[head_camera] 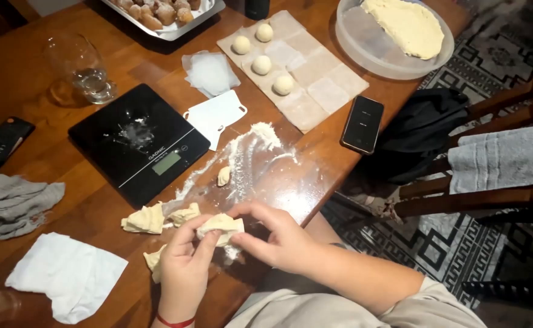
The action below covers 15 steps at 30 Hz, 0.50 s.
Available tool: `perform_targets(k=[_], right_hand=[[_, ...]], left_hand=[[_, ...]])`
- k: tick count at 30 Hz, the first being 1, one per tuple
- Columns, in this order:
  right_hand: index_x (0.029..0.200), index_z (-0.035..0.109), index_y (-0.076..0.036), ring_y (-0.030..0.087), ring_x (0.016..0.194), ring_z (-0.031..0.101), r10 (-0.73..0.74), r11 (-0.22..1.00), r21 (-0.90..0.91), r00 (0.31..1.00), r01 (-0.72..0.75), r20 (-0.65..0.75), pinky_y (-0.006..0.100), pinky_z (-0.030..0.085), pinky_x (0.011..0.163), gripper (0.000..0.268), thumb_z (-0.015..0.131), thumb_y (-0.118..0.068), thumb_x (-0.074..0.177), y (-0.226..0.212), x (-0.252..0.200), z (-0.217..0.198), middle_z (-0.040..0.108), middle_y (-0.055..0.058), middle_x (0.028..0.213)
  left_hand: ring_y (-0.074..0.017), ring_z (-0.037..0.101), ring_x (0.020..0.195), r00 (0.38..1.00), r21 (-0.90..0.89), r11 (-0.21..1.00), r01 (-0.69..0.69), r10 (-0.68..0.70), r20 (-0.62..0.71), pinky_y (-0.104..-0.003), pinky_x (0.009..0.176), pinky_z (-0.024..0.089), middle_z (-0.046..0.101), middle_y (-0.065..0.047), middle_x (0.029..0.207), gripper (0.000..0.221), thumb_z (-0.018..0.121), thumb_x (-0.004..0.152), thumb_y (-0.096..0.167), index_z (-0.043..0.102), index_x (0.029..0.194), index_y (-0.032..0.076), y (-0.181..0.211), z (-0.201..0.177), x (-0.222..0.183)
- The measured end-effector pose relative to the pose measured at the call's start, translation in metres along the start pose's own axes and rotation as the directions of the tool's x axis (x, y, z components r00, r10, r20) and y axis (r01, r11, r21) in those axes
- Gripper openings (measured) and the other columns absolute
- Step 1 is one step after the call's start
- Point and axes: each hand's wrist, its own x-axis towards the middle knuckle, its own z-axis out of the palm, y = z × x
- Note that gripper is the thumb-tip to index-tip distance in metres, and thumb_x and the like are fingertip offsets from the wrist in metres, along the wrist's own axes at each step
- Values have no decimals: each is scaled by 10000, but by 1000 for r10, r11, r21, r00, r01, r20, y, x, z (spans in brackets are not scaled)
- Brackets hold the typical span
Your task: Shaping pieces of dough into small balls and placing them on a tray
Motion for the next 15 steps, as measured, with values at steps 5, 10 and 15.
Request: perform_targets(k=[5, 10, 15], right_hand=[[1284, 679, -57, 233, 1088, 763, -136, 986, -100, 989, 130, -56, 350, 594, 987, 317, 705, -268, 1050, 5, 2, 5, 767, 99, 1218], [1295, 644, -56, 311, 1019, 782, -351, 900, -286, 936, 328, -30, 403, 612, 925, 262, 674, -198, 1077, 6, 8, 4, 773, 132, 1204], [1267, 665, 20, 374, 1094, 773, -590, 730, -410, 807, 547, 27, 457, 652, 992, 207, 631, -114, 1113, -1, 17, 4, 734, 196, 1245]], left_hand=[[-262, 778, 1147, 1000, -140, 990, -26, 27, 2, -353, 992, 640, 745, -235, 1336, 665, 728, 915, 23, 472, 1525, 86, 25, 5, -1], [-148, 681, 866, 989, -205, 978, -42, 11, -150, -264, 809, 569, 677, -68, 978, 261, 818, 928, 19, 619, 1088, 69, -10, 4, 4], [-176, 744, 1269, 979, -169, 980, 102, -130, -160, -323, 1156, 569, 810, -126, 1382, 406, 699, 972, 112, 763, 1358, 1, 11, 12, -1]])
